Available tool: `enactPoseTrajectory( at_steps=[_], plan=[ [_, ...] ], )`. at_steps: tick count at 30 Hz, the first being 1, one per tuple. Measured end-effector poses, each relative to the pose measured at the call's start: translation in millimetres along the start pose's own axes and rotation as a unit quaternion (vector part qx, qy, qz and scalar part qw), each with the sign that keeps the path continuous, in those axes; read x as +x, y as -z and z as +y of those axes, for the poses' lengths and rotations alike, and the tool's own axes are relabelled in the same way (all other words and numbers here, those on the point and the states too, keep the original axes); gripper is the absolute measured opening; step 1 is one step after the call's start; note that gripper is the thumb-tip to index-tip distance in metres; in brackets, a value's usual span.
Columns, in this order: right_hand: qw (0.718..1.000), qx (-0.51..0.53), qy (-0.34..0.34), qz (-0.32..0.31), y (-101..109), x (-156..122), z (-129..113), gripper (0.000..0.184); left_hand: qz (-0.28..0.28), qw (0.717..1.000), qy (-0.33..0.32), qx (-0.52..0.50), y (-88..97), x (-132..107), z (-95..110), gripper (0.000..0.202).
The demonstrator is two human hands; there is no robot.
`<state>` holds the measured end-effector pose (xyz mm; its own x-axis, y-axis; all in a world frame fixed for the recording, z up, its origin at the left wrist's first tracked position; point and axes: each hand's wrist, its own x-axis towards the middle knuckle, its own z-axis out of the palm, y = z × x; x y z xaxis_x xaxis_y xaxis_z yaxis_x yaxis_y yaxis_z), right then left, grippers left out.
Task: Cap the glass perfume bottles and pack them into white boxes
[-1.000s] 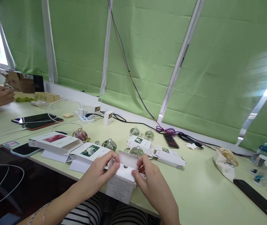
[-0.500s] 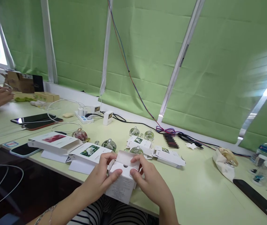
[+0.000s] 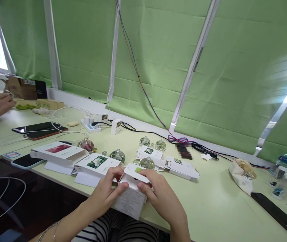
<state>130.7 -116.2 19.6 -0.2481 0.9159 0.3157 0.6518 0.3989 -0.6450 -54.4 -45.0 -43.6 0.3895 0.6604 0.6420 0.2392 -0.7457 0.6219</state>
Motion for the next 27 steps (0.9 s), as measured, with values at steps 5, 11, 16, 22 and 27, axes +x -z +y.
enactPoseTrajectory(
  at_steps=[5, 11, 16, 22, 27],
  plan=[
    [0.999, -0.002, -0.032, 0.04, -6, 3, -5, 0.012, 0.013, 0.998, 0.012, -0.065, -3.5, 1, 7, 0.014],
    [0.99, -0.041, -0.055, 0.124, -16, 11, 5, 0.021, 0.006, 0.996, 0.002, -0.088, -5.0, -2, 2, 0.014],
    [0.99, -0.045, -0.037, 0.128, -16, 10, 6, 0.031, -0.034, 0.998, -0.01, -0.054, -1.0, 1, 3, 0.021],
    [0.999, -0.014, 0.016, 0.03, -6, 1, -3, 0.042, -0.006, 0.996, 0.013, -0.083, -8.9, 1, -4, 0.027],
    [0.999, -0.037, -0.008, -0.011, -4, -3, -1, 0.03, 0.022, 0.995, -0.009, -0.101, -11.9, -4, -6, 0.025]
  ],
)
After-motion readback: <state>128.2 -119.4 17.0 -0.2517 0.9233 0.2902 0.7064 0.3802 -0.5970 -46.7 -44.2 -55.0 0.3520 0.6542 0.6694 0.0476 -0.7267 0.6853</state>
